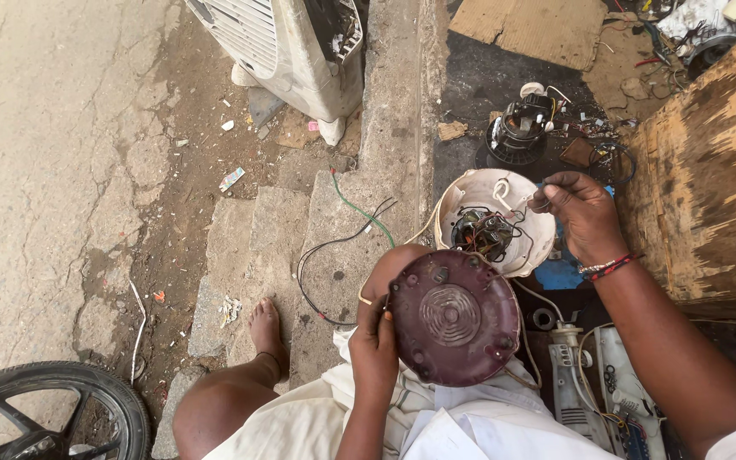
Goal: The person sits on the ground repairing an electric mixer grinder. They unscrew and remove the maroon base cover, handle the motor and wiring inside the housing, reposition the cover, and work on the internal components by hand.
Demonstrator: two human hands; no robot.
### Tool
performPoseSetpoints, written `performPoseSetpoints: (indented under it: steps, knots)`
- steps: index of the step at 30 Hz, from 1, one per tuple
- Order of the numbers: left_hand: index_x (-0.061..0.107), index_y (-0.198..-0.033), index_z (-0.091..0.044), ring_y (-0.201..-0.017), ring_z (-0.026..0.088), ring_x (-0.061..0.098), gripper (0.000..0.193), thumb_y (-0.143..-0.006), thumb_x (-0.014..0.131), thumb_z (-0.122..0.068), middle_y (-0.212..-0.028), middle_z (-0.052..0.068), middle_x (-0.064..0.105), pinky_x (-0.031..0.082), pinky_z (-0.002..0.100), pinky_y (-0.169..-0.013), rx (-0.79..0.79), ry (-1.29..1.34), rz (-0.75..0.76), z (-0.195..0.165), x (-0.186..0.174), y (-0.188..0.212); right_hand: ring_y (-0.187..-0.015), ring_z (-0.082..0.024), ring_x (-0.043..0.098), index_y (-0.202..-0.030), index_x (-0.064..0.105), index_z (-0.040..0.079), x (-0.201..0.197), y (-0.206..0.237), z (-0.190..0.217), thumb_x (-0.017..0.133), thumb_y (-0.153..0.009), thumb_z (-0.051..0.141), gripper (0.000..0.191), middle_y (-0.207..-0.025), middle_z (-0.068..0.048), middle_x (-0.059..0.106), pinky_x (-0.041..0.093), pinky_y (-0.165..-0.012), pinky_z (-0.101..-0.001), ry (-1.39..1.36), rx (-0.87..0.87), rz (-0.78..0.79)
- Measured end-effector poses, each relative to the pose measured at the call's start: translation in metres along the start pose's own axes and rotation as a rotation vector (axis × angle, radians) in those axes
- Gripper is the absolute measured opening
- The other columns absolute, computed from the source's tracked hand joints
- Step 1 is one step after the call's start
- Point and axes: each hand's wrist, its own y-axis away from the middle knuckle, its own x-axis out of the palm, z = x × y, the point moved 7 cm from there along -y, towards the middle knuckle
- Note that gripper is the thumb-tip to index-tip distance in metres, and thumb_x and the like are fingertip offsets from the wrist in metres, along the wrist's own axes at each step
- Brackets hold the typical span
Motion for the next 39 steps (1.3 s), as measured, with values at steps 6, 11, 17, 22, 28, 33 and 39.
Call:
performPoseSetpoints:
  steps: [6, 11, 17, 22, 28, 33, 39]
  knots:
    - [0.062, -0.139, -0.002, -0.073, 0.015, 0.06, 0.041, -0.101, 0.055, -0.016, -0.103, 0.013, 0.074, 0.052, 0.03, -0.063, -0.285, 0.173, -0.094, 0.037, -0.011, 0.002, -0.093, -0.02, 0.072, -0.112, 0.067, 0.007, 0.003, 0.004, -0.002, 0.064, -0.104, 0.005, 0.008, -0.1, -0.008, 0.073, 0.059, -0.087, -0.0388, -0.008, 0.009, -0.029]
    - [0.063, -0.137, 0.004, -0.098, 0.009, 0.071, 0.039, -0.103, 0.055, -0.013, -0.116, 0.01, 0.077, 0.055, 0.022, -0.082, 0.02, 0.007, -0.091, 0.024, -0.04, 0.02, -0.094, -0.02, 0.073, -0.113, 0.067, 0.007, -0.003, 0.008, -0.002, 0.063, -0.104, 0.005, 0.009, -0.101, -0.008, 0.073, 0.059, -0.087, -0.0388, 0.022, 0.025, -0.059]
    - [0.063, -0.134, 0.0, -0.079, 0.011, 0.064, 0.038, -0.1, 0.054, -0.014, -0.109, 0.011, 0.076, 0.053, 0.028, -0.066, -0.328, 0.161, -0.087, 0.061, -0.047, 0.05, -0.097, -0.02, 0.073, -0.115, 0.066, 0.005, -0.003, 0.018, -0.012, 0.062, -0.104, 0.003, 0.012, -0.105, -0.009, 0.073, 0.059, -0.086, -0.0373, 0.049, 0.029, -0.058]
    - [0.063, -0.133, 0.0, -0.084, 0.012, 0.065, 0.037, -0.1, 0.056, -0.012, -0.111, 0.011, 0.077, 0.054, 0.026, -0.073, -0.296, 0.06, -0.039, 0.075, -0.046, 0.06, -0.102, -0.018, 0.071, -0.119, 0.066, 0.002, -0.006, 0.031, -0.022, 0.061, -0.104, 0.001, 0.016, -0.111, -0.011, 0.074, 0.057, -0.09, -0.0333, 0.195, -0.043, 0.013]
    - [0.06, -0.135, 0.001, -0.109, 0.016, 0.07, 0.039, -0.098, 0.055, -0.01, -0.122, 0.014, 0.076, 0.052, 0.027, -0.094, -0.176, -0.001, 0.038, 0.072, -0.04, 0.055, -0.105, -0.018, 0.072, -0.122, 0.066, 0.001, -0.027, 0.033, -0.025, 0.063, -0.103, 0.001, 0.019, -0.112, -0.012, 0.074, 0.057, -0.092, -0.0325, 0.24, -0.073, -0.034]
    - [0.056, -0.141, 0.0, -0.114, 0.017, 0.068, 0.045, -0.097, 0.054, -0.01, -0.127, 0.015, 0.073, 0.051, 0.028, -0.097, -0.168, 0.011, 0.082, 0.068, -0.022, 0.047, -0.107, -0.018, 0.071, -0.124, 0.065, -0.001, -0.037, 0.026, -0.024, 0.063, -0.103, 0.0, 0.021, -0.114, -0.013, 0.074, 0.056, -0.095, -0.0325, 0.251, -0.088, -0.049]
    - [0.051, -0.144, 0.004, -0.113, 0.018, 0.066, 0.049, -0.097, 0.058, -0.01, -0.129, 0.017, 0.069, 0.052, 0.029, -0.097, -0.332, 0.253, 0.096, 0.084, -0.012, 0.037, -0.106, -0.018, 0.071, -0.123, 0.065, -0.001, -0.04, 0.014, -0.036, 0.065, -0.103, -0.001, 0.019, -0.113, -0.013, 0.074, 0.057, -0.1, -0.0345, 0.213, -0.035, -0.063]
